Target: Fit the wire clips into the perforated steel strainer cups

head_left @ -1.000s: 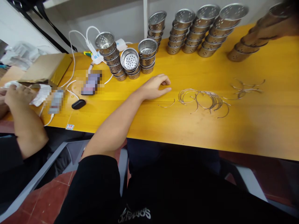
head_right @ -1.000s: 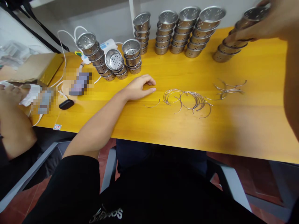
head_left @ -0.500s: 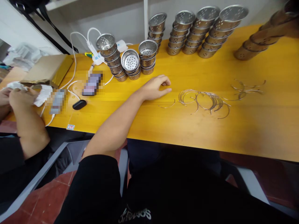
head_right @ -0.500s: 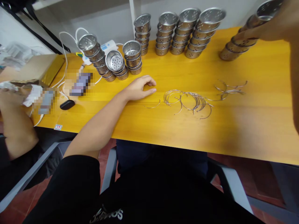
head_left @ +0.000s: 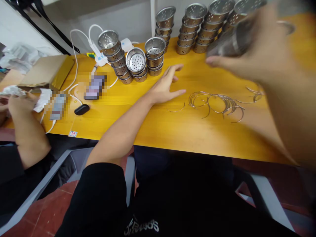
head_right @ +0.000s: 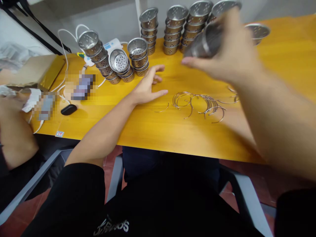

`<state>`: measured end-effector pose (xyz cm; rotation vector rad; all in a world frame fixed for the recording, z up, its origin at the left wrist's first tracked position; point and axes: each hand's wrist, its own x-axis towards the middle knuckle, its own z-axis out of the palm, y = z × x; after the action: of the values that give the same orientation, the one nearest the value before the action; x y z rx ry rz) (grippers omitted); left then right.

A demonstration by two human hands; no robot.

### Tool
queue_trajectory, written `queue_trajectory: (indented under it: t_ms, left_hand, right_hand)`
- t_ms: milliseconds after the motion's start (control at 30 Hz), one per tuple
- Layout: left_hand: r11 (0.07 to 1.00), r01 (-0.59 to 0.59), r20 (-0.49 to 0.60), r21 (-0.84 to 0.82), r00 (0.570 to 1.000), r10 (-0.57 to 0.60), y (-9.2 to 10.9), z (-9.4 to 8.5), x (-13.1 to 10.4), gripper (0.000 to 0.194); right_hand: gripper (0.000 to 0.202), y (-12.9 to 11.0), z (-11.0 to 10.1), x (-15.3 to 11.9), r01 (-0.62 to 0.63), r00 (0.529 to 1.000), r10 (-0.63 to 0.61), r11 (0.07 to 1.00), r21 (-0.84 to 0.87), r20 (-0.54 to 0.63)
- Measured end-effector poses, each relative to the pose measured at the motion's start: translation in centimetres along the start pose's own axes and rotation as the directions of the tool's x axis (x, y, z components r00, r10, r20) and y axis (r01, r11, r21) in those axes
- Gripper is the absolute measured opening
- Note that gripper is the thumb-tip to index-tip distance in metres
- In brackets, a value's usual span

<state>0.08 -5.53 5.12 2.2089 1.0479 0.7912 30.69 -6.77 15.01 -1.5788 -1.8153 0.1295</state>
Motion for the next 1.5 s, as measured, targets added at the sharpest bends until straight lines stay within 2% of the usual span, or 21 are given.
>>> queue_trajectory:
  t_ms: [67, 100, 167, 233, 333, 500, 600, 667, 733, 800, 900, 1033, 1133, 1200, 1233, 1267, 1300, 1333, 1433, 1467, 1500]
  left_hand:
    - [0.999, -0.041, -0.011, 0.002, 0.999, 0.041, 0.6, 0.1, 0.0, 0.110]
    - [0.998, -0.069, -0.016, 0.009, 0.997, 0.069, 0.8, 0.2, 0.0, 0.114]
    - [0.994, -0.107, -0.029, 0.031, 0.994, 0.108, 0.5, 0.3, 0.2, 0.105]
    - [0.993, -0.108, -0.026, 0.055, 0.994, 0.110, -0.4, 0.4, 0.6, 0.087]
    - [0.988, -0.141, 0.000, 0.062, 0.990, 0.141, -1.9, 0.8, 1.4, 0.081]
    - [0.986, -0.164, 0.005, -0.035, 0.986, 0.164, -3.3, 1.4, 2.4, 0.092]
    - [0.990, -0.114, 0.001, -0.079, 0.993, 0.114, -4.6, 1.1, 2.3, 0.100]
    - [0.992, -0.079, -0.035, -0.102, 0.997, 0.076, -5.7, 0.7, 2.3, 0.101]
    - [0.991, -0.072, -0.074, -0.114, 0.995, 0.064, -6.6, 0.4, 2.3, 0.101]
    - [0.990, -0.081, -0.110, -0.118, 0.992, 0.068, -7.4, 0.2, 2.6, 0.103]
    - [0.988, -0.101, -0.154, -0.113, 0.985, 0.083, -8.3, 0.3, 3.2, 0.112]
    - [0.986, -0.119, -0.158, -0.121, 0.982, 0.099, -9.3, 0.4, 3.5, 0.120]
    - [0.980, -0.111, -0.141, -0.168, 0.986, 0.087, -9.9, 0.5, 3.4, 0.121]
    - [0.975, -0.104, -0.137, -0.195, 0.988, 0.078, -10.1, 0.7, 3.3, 0.119]
    - [0.974, -0.102, -0.135, -0.205, 0.988, 0.075, -10.1, 0.7, 3.2, 0.119]
    - [0.972, -0.101, -0.131, -0.212, 0.989, 0.074, -10.0, 0.8, 3.2, 0.118]
    - [0.971, -0.102, -0.129, -0.218, 0.989, 0.075, -9.9, 0.9, 3.2, 0.118]
    - [0.969, -0.104, -0.128, -0.223, 0.989, 0.077, -9.8, 1.0, 3.2, 0.119]
    - [0.969, -0.105, -0.105, -0.222, 0.991, 0.083, -9.5, 1.2, 3.2, 0.119]
    - [0.970, -0.104, -0.096, -0.218, 0.992, 0.085, -9.4, 1.3, 3.2, 0.119]
    - [0.971, -0.105, -0.089, -0.214, 0.992, 0.087, -9.4, 1.4, 3.2, 0.119]
  right_hand:
    - [0.110, -1.5, 2.2, -1.6, 0.092, 0.984, -0.093, 0.996, 0.017, 0.149]
    - [0.110, -2.2, 3.4, -2.5, 0.127, 0.970, -0.130, 0.991, 0.031, 0.205]
    - [0.097, -3.4, 5.6, -3.9, 0.156, 0.958, -0.172, 0.984, 0.086, 0.228]
    - [0.086, -3.7, 7.1, -4.7, 0.190, 0.948, -0.225, 0.968, 0.165, 0.223]
    - [0.079, -2.7, 7.8, -5.0, 0.265, 0.933, -0.313, 0.932, 0.246, 0.179]
    - [0.074, 0.9, 6.9, -3.2, 0.413, 0.895, -0.444, 0.866, 0.283, 0.053]
    - [0.066, 3.2, 6.0, -1.8, 0.426, 0.904, -0.422, 0.880, 0.210, -0.064]
    - [0.070, 4.2, 5.4, -1.2, 0.311, 0.950, -0.311, 0.945, 0.096, -0.014]
    - [0.084, 4.6, 5.0, -0.9, 0.125, 0.984, -0.120, 0.992, -0.034, 0.129]
    - [0.094, 4.5, 4.8, -0.7, -0.034, 0.970, 0.065, 0.990, -0.136, 0.234]
    - [0.096, 4.3, 5.0, -0.5, -0.124, 0.946, 0.175, 0.973, -0.193, 0.274]
    - [0.095, 4.7, 5.3, -0.4, -0.111, 0.943, 0.160, 0.978, -0.176, 0.293]
    - [0.108, 4.0, 4.0, -0.9, -0.094, 0.962, 0.136, 0.979, -0.179, 0.238]
    - [0.094, 2.8, 2.0, -1.3, -0.023, 0.986, 0.047, 0.989, -0.149, 0.159]
    - [0.076, 2.3, 0.9, -1.5, 0.021, 0.990, -0.003, 0.992, -0.127, 0.138]
    - [0.056, 1.8, -0.1, -1.6, 0.041, 0.985, -0.020, 0.992, -0.122, 0.172]
    - [0.044, 1.5, -1.0, -1.7, 0.059, 0.962, -0.017, 0.987, -0.147, 0.273]
    - [0.041, 1.3, -1.6, -1.7, 0.077, 0.925, 0.003, 0.978, -0.194, 0.380]
    - [0.060, 2.0, -1.7, -1.6, 0.166, 0.724, 0.057, 0.953, -0.254, 0.687]
    - [0.064, 2.4, -1.3, -1.5, 0.197, 0.666, 0.045, 0.952, -0.234, 0.745]
    - [0.064, 2.9, -0.6, -1.5, 0.230, 0.628, 0.013, 0.952, -0.201, 0.778]
